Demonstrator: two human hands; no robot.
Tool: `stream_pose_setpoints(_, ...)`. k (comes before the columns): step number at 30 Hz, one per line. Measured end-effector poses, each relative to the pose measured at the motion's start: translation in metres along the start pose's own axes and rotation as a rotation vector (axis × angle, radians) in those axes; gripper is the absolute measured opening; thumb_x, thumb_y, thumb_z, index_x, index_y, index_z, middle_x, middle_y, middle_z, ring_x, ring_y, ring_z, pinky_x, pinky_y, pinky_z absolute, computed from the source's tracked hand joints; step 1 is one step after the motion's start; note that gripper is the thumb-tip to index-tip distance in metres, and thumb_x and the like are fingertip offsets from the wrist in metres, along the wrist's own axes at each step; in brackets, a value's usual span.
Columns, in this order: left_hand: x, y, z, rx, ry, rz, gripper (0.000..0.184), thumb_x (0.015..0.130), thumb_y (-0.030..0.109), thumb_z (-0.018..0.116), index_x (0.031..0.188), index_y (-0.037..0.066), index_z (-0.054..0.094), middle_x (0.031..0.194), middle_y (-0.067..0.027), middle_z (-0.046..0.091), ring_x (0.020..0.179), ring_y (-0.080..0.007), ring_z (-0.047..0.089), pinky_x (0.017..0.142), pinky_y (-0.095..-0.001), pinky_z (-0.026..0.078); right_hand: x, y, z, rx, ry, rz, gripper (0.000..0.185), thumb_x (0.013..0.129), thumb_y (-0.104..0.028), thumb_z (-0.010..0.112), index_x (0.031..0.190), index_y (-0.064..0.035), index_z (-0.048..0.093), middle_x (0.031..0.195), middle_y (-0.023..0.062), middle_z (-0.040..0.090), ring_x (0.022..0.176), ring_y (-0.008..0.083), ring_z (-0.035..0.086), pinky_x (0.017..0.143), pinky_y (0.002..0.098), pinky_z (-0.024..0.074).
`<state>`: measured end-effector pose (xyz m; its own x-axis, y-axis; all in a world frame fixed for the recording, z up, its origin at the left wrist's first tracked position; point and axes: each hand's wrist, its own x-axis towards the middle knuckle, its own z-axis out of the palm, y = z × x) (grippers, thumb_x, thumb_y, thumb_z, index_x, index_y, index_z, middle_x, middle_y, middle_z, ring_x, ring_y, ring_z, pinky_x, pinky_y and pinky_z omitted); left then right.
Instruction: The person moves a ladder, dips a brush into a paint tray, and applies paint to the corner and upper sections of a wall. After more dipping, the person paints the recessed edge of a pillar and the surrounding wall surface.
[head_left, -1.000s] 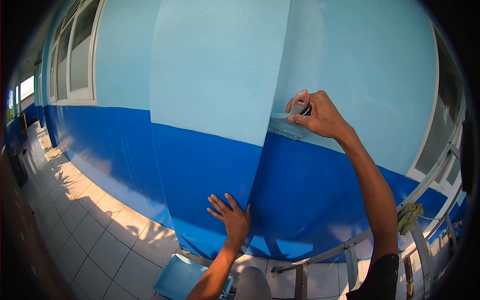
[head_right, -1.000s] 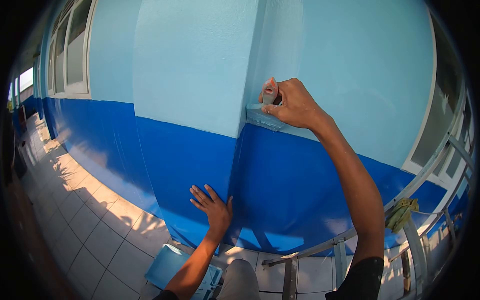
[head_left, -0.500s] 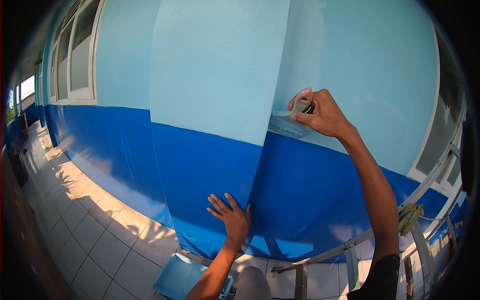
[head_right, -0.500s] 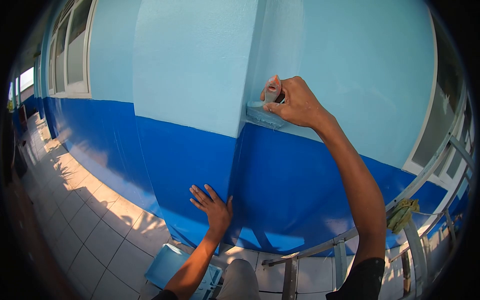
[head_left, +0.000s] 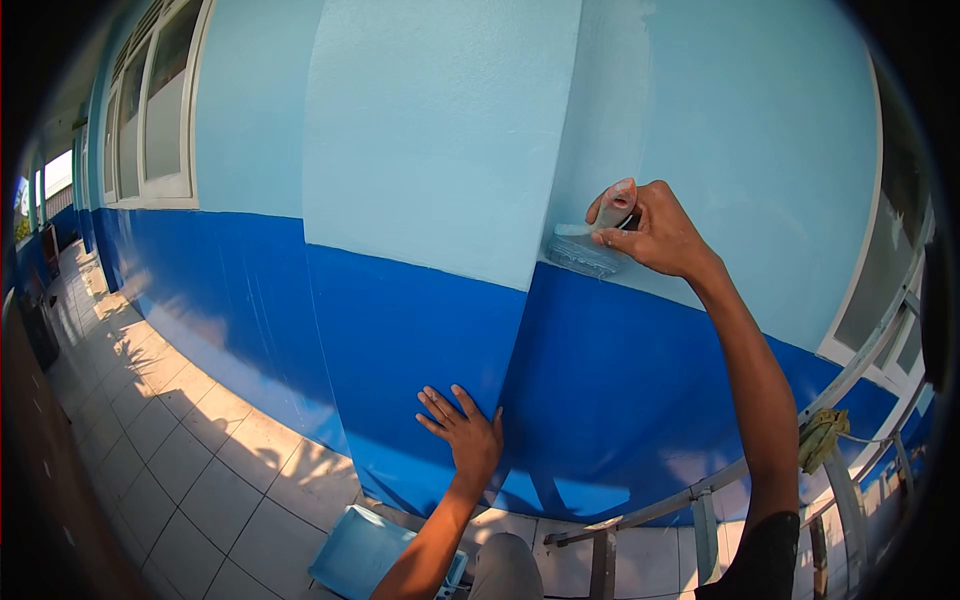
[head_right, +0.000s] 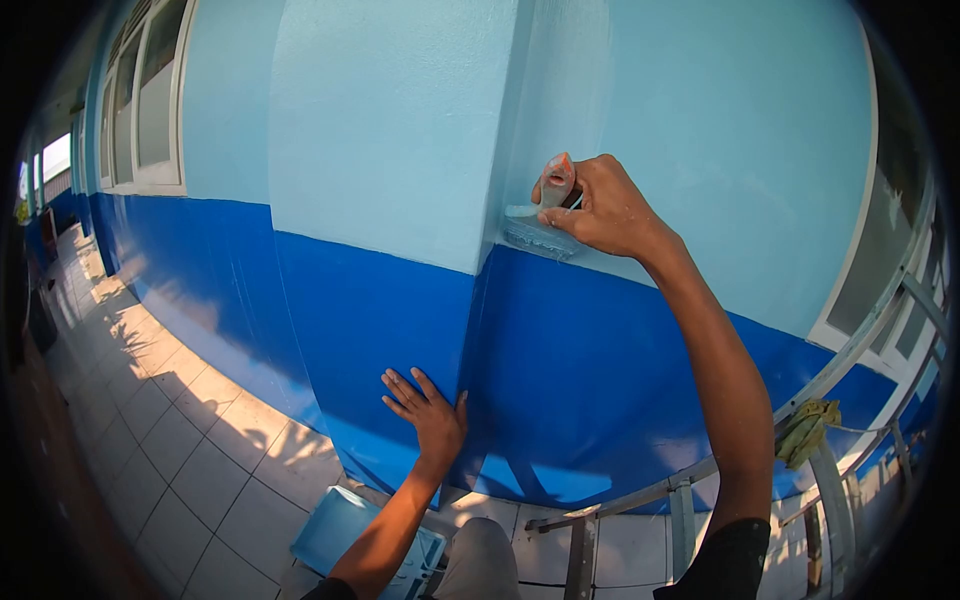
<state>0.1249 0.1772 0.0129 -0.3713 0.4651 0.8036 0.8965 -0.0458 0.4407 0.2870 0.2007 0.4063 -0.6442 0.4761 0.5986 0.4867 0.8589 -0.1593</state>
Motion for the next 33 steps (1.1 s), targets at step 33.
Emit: stream_pose_setpoints(33, 0.0, 0.001, 0.0, 0.021, 0.001, 0.01, 0.1, 0.095, 0.031, 0.064, 0.151, -0.011, -0.007, 0.147, -0.0511, -0.012, 0.14, -0.0653, -0.014, 0.104, -0.0795, -0.004, 0.009, 0.004, -0.002, -0.088, -0.062, -0.042, 0.016, 0.073, -0.012, 0.078, 0.084, -0.0039, 0.071, 0.072, 0.0116, 0.069, 0.067, 0.0215, 0.065, 0.065, 0.0356, 0.0507)
